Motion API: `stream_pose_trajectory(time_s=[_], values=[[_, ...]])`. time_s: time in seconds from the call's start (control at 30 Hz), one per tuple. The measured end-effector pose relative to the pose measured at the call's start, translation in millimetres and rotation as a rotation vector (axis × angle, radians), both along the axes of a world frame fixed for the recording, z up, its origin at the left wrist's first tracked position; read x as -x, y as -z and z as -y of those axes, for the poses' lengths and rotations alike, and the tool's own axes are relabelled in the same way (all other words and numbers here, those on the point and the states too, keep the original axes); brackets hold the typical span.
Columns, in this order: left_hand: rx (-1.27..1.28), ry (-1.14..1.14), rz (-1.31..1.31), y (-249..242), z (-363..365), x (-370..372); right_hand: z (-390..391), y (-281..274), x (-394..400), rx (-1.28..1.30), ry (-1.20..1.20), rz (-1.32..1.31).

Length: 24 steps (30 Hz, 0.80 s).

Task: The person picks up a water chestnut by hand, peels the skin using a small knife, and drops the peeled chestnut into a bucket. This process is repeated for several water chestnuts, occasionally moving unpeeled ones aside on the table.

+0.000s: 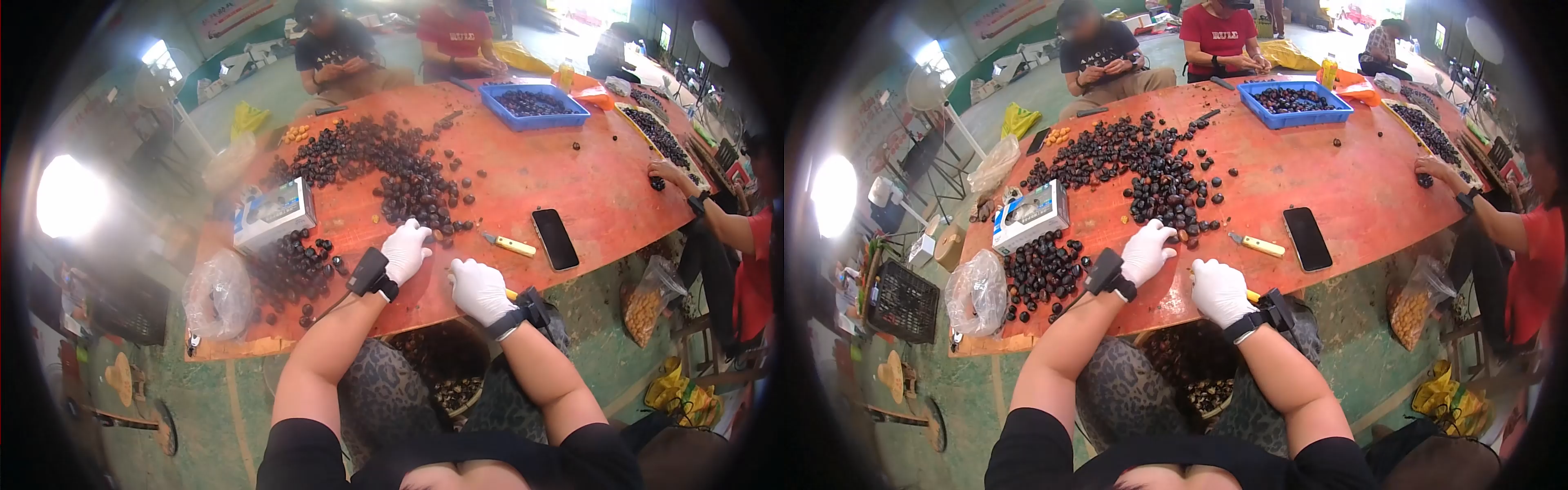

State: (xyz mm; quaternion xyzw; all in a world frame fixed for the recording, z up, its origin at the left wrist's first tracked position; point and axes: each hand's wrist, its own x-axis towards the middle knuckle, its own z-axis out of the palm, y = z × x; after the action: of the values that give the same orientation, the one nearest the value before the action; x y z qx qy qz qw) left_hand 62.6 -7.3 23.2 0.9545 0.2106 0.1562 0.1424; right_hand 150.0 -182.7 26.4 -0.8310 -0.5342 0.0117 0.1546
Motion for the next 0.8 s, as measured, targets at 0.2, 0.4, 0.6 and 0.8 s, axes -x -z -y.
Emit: stream_pose_trajectory(time_s=[0.2, 0.4, 0.6, 0.8], values=[[0.322, 0.082, 0.113, 2, 6, 11, 0, 3, -1, -0.018, -0.006, 0.017], [1.192, 0.171, 0.228, 15, 0, 32, 2, 7, -2, -0.059, 0.001, 0.007], [0.895, 0.053, -0.006, -3, 11, 36, 1, 1, 6, -0.097, -0.058, 0.029], [0.815, 0.078, 0.095, 16, 5, 35, -13, 3, 13, -0.095, -0.112, 0.049]])
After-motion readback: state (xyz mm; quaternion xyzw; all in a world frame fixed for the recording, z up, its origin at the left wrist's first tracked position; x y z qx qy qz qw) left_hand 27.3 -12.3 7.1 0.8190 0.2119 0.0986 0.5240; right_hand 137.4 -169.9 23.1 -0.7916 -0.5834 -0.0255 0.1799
